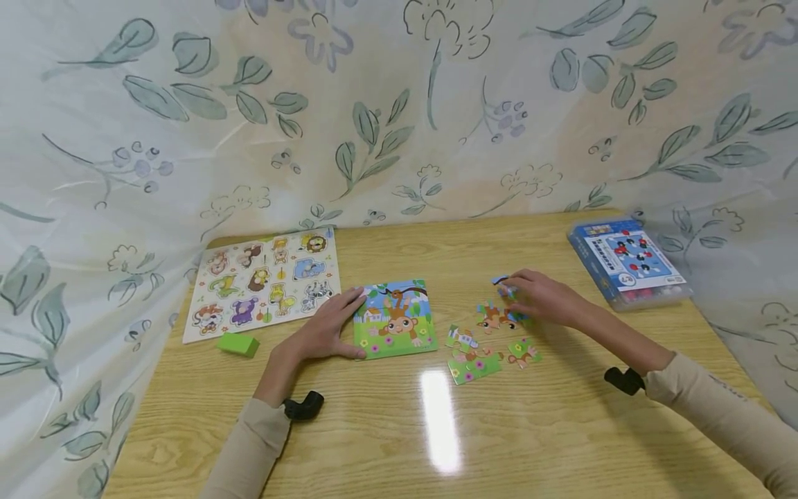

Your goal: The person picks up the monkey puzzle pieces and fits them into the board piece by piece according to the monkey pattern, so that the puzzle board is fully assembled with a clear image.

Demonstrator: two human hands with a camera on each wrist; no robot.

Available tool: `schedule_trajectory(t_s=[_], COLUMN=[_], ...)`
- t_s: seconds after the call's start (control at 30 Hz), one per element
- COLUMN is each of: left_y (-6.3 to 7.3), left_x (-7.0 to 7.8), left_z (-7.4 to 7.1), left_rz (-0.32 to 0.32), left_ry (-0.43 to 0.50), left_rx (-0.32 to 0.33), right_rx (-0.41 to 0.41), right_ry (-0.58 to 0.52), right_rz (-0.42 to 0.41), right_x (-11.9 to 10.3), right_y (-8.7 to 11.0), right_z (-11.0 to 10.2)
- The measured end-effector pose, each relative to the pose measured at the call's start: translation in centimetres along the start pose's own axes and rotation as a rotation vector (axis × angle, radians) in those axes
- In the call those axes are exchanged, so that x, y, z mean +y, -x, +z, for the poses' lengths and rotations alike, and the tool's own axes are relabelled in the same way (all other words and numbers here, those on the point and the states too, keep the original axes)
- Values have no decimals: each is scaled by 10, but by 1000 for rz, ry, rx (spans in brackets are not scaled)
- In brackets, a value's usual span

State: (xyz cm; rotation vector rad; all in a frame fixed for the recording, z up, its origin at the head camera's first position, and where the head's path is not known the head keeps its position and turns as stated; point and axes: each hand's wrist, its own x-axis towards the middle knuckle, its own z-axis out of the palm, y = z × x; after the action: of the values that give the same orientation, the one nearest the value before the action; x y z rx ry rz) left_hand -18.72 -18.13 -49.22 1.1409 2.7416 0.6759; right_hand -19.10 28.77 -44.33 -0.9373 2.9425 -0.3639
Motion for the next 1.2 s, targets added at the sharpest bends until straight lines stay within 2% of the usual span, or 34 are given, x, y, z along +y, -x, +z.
schedule_trajectory(t_s=[0.5, 0.73, 0.93, 1.2], left_y=[2, 1, -1, 0], left_x=[1, 1, 1, 3], left_z=[3, 0, 0, 0], left_rz=[7, 23, 12, 10], left_ry=[9, -5, 1, -11], left_rx=[0, 19, 2, 11], right_rx=[7, 26, -23, -101], right_ry=[-13, -17, 18, -4], right_rz=[-12, -15, -70, -115], right_x=[2, 5, 14, 28], right_y=[5, -3, -12, -22], right_z=[1, -3, -3, -4])
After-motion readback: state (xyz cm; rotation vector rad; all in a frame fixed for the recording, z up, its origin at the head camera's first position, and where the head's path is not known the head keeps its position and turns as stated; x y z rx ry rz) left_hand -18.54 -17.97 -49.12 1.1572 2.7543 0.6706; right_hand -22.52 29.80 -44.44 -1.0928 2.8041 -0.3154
